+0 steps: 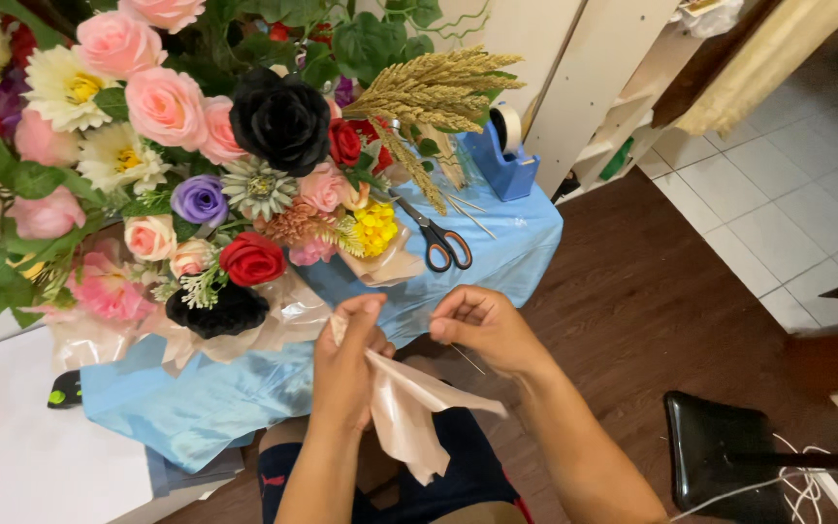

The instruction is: The person wraps a small element of a bouquet with paper, secures it with tape, trims the excess paper with scissors, and then folds the remaining paper.

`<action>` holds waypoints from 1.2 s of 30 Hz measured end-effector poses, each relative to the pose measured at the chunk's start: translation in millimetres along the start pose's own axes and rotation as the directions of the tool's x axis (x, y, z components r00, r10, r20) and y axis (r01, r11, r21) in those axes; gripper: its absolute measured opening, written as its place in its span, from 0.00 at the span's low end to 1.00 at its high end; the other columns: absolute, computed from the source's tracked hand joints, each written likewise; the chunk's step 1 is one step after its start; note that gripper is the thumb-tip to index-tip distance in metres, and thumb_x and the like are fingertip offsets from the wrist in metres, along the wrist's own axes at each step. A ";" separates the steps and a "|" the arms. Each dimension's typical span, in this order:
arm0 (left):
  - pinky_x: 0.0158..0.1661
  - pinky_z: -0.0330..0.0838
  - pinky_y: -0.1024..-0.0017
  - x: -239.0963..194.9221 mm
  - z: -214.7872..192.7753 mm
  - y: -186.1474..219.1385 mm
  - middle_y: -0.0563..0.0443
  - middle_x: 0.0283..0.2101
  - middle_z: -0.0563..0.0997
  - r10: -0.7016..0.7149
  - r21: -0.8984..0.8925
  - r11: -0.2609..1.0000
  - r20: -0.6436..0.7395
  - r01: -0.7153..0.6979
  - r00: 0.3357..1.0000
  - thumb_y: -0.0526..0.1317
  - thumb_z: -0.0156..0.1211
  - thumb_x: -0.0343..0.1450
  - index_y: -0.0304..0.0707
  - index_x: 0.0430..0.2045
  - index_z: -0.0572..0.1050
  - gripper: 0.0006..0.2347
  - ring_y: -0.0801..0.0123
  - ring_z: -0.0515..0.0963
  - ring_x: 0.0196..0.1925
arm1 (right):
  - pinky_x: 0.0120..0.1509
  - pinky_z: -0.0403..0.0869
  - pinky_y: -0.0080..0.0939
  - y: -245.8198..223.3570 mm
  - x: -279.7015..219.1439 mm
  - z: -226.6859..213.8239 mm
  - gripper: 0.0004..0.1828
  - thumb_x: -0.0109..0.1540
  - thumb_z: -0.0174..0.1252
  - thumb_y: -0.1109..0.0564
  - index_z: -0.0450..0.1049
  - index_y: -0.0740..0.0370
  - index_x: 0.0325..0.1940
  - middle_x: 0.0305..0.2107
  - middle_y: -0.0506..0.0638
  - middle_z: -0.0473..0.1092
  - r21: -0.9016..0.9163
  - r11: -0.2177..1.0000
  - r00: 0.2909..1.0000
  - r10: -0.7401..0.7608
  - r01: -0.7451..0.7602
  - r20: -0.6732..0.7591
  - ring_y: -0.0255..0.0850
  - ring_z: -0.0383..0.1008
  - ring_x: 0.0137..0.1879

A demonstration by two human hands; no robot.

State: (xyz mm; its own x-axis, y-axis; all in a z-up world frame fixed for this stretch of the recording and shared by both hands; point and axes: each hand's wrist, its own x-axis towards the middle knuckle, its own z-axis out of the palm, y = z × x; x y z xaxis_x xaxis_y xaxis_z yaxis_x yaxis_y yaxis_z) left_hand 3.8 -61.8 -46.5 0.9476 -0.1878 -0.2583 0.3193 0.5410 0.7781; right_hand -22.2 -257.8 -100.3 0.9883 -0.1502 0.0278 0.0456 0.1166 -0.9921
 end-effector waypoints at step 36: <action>0.27 0.83 0.69 16.6 -12.7 22.8 0.60 0.20 0.59 0.116 -0.146 0.979 -0.158 -0.140 0.981 0.48 0.62 0.75 0.38 0.37 0.71 0.13 0.77 0.67 0.21 | 0.69 0.70 0.53 -57.2 -8.3 -26.3 0.53 0.42 0.70 0.24 0.75 0.58 0.62 0.53 0.54 0.76 -0.525 0.726 0.895 -0.378 0.445 0.236 0.49 0.76 0.61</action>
State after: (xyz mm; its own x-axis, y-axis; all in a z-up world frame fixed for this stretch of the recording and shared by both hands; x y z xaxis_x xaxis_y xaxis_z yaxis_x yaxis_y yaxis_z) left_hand 26.9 -42.2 -40.3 0.9673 0.0085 -0.2534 0.1811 0.6761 0.7142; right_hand -36.9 -289.0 -47.0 0.9017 0.0530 0.4292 0.3965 -0.4975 -0.7715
